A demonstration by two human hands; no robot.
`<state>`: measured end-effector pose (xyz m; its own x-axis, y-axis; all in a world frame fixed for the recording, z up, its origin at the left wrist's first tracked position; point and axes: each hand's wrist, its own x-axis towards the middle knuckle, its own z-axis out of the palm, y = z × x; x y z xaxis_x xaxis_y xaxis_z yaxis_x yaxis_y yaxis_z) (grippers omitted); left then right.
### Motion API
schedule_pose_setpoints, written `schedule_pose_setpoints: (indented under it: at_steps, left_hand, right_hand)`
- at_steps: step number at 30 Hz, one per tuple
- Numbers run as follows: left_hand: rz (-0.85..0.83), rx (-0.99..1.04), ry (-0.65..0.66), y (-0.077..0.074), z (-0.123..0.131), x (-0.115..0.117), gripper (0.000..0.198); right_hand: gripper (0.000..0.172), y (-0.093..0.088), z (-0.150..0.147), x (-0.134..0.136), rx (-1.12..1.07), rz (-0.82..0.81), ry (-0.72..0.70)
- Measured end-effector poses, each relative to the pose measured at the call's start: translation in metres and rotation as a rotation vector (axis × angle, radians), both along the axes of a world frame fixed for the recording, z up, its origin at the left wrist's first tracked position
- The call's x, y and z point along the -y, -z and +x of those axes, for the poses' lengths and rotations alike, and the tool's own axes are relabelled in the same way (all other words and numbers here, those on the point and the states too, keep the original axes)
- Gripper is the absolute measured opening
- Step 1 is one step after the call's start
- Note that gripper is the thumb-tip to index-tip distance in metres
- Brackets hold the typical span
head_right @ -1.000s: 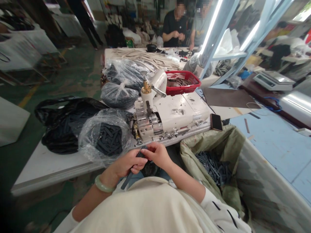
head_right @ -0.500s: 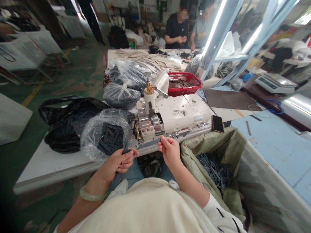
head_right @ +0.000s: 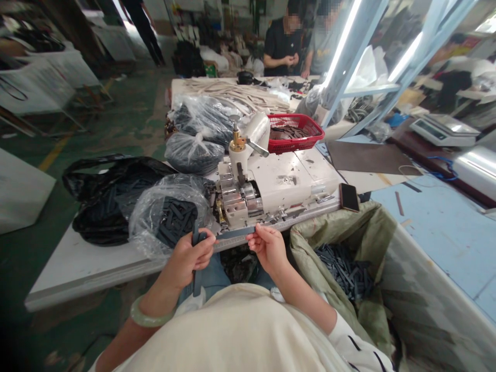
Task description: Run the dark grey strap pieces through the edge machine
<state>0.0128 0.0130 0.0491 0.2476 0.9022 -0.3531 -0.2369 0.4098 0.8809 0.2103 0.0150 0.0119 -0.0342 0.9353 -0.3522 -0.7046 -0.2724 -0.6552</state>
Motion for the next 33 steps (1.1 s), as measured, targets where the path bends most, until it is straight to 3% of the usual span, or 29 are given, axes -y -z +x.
schedule_pose_setpoints:
  at_steps: [9,14,16,20,26,33]
  left_hand:
    - [0.042,-0.075,0.003,-0.002,-0.004,-0.004,0.028]
    - [0.118,-0.179,0.032,0.002,-0.007,-0.005,0.026]
    - [0.169,-0.262,0.032,0.004,-0.008,-0.005,0.025]
    - [0.213,-0.33,0.006,0.006,-0.009,-0.005,0.024]
    - [0.192,-0.204,-0.014,0.005,-0.008,-0.007,0.022]
    - [0.108,-0.029,0.014,0.003,-0.007,-0.01,0.021]
  right_hand:
    - [0.029,-0.001,0.009,0.003,-0.051,0.089,-0.044]
    - [0.054,-0.003,0.012,0.003,-0.089,0.027,-0.273]
    - [0.047,-0.004,0.011,0.004,-0.062,0.016,-0.338]
    - [0.025,-0.006,0.008,0.007,0.084,0.105,-0.324]
    - [0.032,-0.014,0.009,0.01,0.202,0.177,-0.378]
    - [0.037,-0.021,0.014,0.012,0.122,0.159,-0.417]
